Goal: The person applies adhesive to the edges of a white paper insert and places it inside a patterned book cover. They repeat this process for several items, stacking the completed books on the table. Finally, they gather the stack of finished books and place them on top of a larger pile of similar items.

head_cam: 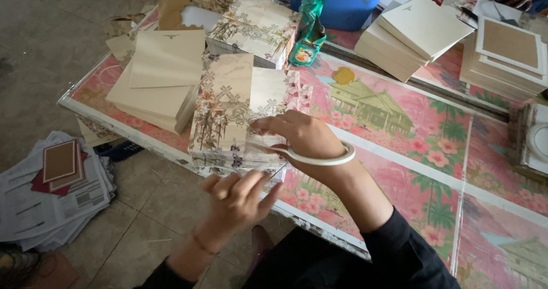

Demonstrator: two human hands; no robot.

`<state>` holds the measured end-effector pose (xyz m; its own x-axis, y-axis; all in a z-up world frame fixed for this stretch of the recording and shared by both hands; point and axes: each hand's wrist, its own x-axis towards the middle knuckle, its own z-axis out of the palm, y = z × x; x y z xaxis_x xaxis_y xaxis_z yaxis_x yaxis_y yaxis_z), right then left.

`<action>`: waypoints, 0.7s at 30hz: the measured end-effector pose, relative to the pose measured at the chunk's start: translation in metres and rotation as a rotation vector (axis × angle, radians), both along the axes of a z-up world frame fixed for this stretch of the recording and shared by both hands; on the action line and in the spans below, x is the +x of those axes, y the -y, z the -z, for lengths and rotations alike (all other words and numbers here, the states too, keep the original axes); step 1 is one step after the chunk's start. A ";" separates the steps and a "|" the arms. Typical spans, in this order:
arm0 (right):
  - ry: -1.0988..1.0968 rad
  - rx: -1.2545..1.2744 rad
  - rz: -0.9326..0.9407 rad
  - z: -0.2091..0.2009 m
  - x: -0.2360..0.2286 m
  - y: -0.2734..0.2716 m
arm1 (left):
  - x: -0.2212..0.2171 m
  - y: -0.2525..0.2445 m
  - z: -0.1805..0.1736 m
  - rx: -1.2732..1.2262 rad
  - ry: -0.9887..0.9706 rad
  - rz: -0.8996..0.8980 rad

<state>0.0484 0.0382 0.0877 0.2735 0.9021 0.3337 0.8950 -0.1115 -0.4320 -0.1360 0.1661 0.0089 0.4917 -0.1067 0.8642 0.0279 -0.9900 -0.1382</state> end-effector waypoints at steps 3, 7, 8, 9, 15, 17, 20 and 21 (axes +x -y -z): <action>0.019 0.002 -0.020 -0.003 0.001 -0.001 | 0.017 0.024 0.004 -0.033 -0.032 0.070; 0.027 0.034 -0.034 0.002 0.005 -0.003 | 0.027 0.023 0.034 0.117 -0.042 0.179; 0.030 0.034 -0.034 0.001 0.003 -0.003 | 0.017 0.015 0.040 0.117 -0.039 0.179; 0.022 0.009 -0.015 0.001 0.001 -0.002 | 0.007 0.007 0.046 0.141 -0.039 0.134; 0.046 0.063 -0.033 0.016 -0.003 -0.008 | -0.060 -0.063 0.132 0.060 -0.190 -0.151; 0.044 0.062 -0.024 0.014 -0.007 -0.009 | -0.060 -0.064 0.114 -0.096 -0.121 -0.256; 0.049 0.107 0.003 0.019 -0.008 -0.009 | -0.050 -0.053 0.104 -0.374 -0.063 -0.247; 0.066 0.116 -0.004 0.022 -0.008 -0.010 | -0.047 -0.048 0.103 -0.524 -0.096 -0.248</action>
